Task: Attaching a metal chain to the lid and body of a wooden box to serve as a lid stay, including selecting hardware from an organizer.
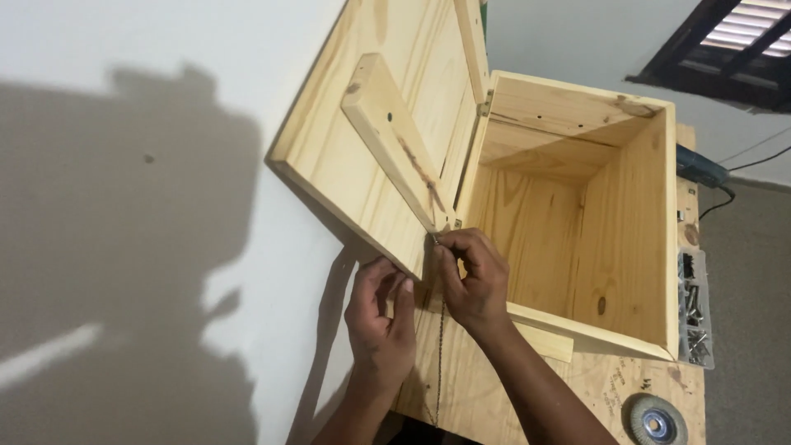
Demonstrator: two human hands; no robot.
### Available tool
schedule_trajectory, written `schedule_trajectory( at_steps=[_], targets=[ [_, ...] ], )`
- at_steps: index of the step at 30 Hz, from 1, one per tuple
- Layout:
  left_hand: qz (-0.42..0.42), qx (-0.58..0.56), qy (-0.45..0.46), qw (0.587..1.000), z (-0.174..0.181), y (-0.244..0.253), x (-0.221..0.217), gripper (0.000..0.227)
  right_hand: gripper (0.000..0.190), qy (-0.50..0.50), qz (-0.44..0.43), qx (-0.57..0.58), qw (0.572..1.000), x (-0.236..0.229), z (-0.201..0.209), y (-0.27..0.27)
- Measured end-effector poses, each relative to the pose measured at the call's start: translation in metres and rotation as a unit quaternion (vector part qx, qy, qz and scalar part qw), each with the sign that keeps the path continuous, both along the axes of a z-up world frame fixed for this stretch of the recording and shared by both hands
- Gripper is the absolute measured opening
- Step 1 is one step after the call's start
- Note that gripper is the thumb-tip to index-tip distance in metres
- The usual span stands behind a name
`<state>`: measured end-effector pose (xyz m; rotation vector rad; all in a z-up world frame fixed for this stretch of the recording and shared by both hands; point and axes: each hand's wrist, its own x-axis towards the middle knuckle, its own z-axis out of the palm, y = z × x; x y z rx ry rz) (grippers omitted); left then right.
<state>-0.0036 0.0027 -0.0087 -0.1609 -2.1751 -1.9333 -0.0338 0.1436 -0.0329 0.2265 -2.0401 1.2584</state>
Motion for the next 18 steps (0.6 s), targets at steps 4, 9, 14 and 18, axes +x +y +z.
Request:
schedule_trajectory(
  at_steps=[4,9,14,18],
  targets=[
    [-0.003,-0.002,0.033,0.999,0.001,0.002,-0.001,0.03,0.004,0.019,-0.009,0.018,1.0,-0.002,-0.001,0.001],
    [-0.007,0.028,0.016,0.999,0.004,0.003,0.001,0.031,0.003,-0.006,-0.019,0.029,0.999,0.0,0.009,0.0],
    [-0.011,0.035,0.029,0.999,0.003,0.006,0.0,0.027,0.004,-0.024,-0.024,0.024,0.999,0.0,0.007,0.0],
    [-0.01,0.026,0.043,0.999,0.001,0.006,0.0,0.027,0.004,-0.011,0.001,0.023,1.0,-0.002,0.006,0.001]
  ],
)
